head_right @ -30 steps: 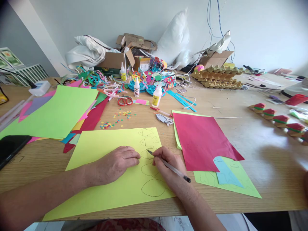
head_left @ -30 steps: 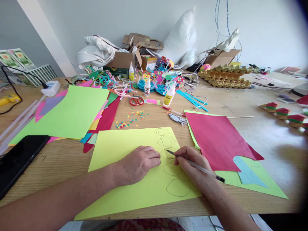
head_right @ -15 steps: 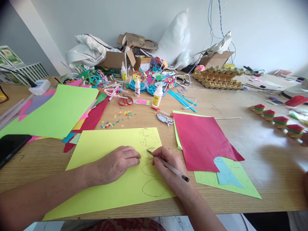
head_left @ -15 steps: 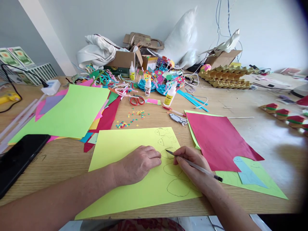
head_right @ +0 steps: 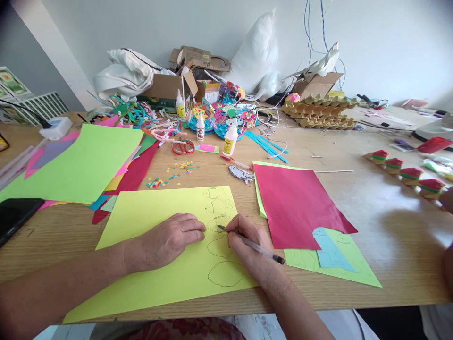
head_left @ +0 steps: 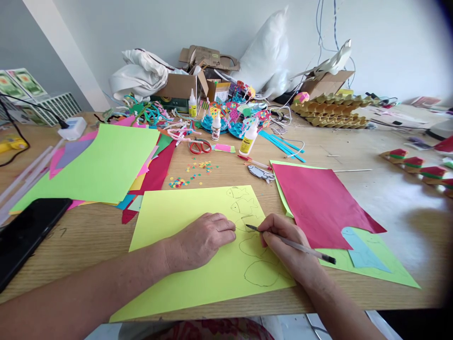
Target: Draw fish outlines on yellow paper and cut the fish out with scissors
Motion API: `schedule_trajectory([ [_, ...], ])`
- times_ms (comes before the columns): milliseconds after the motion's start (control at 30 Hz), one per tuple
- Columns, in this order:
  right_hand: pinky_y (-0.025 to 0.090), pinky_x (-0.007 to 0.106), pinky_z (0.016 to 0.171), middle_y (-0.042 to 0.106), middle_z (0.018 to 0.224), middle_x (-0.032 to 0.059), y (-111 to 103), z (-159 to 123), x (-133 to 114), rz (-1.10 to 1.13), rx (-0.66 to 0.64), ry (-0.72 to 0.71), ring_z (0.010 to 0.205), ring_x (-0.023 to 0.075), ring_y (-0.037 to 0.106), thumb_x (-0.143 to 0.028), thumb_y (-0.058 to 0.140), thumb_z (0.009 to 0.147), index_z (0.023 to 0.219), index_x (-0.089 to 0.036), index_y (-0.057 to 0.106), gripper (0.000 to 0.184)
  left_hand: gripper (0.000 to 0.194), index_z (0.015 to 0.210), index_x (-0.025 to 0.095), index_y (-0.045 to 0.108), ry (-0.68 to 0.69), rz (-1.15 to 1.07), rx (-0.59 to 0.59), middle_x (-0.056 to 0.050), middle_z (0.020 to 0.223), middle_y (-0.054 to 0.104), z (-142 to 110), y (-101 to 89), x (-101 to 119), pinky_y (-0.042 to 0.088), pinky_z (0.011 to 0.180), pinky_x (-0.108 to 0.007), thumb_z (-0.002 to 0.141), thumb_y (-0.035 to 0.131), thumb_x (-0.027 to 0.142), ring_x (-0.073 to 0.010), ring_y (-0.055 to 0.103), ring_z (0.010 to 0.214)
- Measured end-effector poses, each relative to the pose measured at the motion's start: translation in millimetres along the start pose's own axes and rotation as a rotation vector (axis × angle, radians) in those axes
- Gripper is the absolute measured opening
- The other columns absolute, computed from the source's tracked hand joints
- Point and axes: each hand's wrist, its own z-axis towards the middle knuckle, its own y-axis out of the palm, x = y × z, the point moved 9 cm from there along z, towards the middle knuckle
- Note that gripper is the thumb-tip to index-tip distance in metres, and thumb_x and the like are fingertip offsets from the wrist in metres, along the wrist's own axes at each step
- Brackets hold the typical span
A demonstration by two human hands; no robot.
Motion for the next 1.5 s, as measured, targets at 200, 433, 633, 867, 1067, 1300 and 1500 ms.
schedule_trajectory([
  [200, 0.032, 0.027, 0.048, 0.047, 0.052, -0.0039, -1.4, -1.2, -2.8, 0.025, -0.013, -0.001, 0.053, 0.0156, 0.043, -0.017, 0.042, 0.065, 0.064, -0.023, 0.05, 0.01, 0.024, 0.1, 0.015, 0.059, 0.003, 0.003, 0.019, -0.005, 0.107, 0.062, -0.7, -0.5, 0.0, 0.041, 0.088, -0.031, 0.087, 0.042, 0.004, -0.018, 0.052, 0.097],
  [433, 0.033, 0.027, 0.049, 0.047, 0.052, -0.004, -3.3, -3.4, -6.7, 0.043, -0.025, -0.021, 0.053, 0.0159, 0.043, -0.017, 0.042, 0.064, 0.063, -0.023, 0.05, 0.011, 0.024, 0.099, 0.015, 0.06, 0.008, 0.009, 0.033, -0.006, 0.106, 0.062, -0.2, -2.0, 0.4, 0.041, 0.087, -0.031, 0.086, 0.043, 0.003, -0.0178, 0.053, 0.096],
  [633, 0.036, 0.026, 0.048, 0.053, 0.052, -0.0035, -5.0, -3.0, -7.7, 0.069, -0.004, -0.019, 0.053, 0.0159, 0.047, -0.017, 0.043, 0.067, 0.066, -0.023, 0.051, 0.01, 0.024, 0.098, 0.014, 0.06, 0.014, 0.012, 0.038, -0.006, 0.106, 0.062, -0.2, -1.7, 0.1, 0.042, 0.086, -0.031, 0.085, 0.043, 0.003, -0.0179, 0.053, 0.095],
  [867, 0.037, 0.027, 0.051, 0.064, 0.06, -0.0014, 1.0, 0.2, -4.1, 0.03, -0.003, -0.023, 0.055, 0.0161, 0.052, -0.017, 0.047, 0.072, 0.075, -0.022, 0.055, 0.01, 0.025, 0.099, 0.015, 0.059, 0.004, 0.015, 0.02, -0.006, 0.106, 0.062, 0.0, -0.6, -0.4, 0.041, 0.088, -0.03, 0.086, 0.043, 0.002, -0.0177, 0.053, 0.097],
  [1067, 0.037, 0.027, 0.053, 0.064, 0.063, -0.0006, 3.5, 1.4, -3.6, 0.002, -0.025, -0.036, 0.058, 0.0172, 0.054, -0.018, 0.046, 0.074, 0.077, -0.022, 0.056, 0.011, 0.024, 0.097, 0.015, 0.059, 0.002, 0.018, 0.031, -0.005, 0.105, 0.062, 0.4, -0.9, -0.4, 0.042, 0.087, -0.03, 0.085, 0.043, 0.002, -0.0174, 0.053, 0.096],
  [1300, 0.035, 0.026, 0.051, 0.058, 0.059, -0.0033, 3.7, 0.1, -2.9, 0.0, -0.039, -0.032, 0.055, 0.0158, 0.05, -0.015, 0.045, 0.073, 0.074, -0.023, 0.053, 0.011, 0.023, 0.098, 0.016, 0.059, -0.004, 0.025, 0.025, -0.005, 0.106, 0.062, 0.0, 0.4, -1.0, 0.042, 0.088, -0.03, 0.086, 0.043, 0.003, -0.0168, 0.053, 0.096],
  [1500, 0.031, 0.026, 0.048, 0.047, 0.053, -0.0046, -1.4, -1.3, -0.8, 0.009, -0.014, -0.011, 0.053, 0.0156, 0.044, -0.016, 0.044, 0.066, 0.066, -0.023, 0.05, 0.01, 0.024, 0.097, 0.016, 0.059, -0.004, 0.011, 0.027, -0.005, 0.105, 0.062, -0.3, -0.7, -1.1, 0.042, 0.087, -0.03, 0.086, 0.043, 0.003, -0.0176, 0.053, 0.096],
])
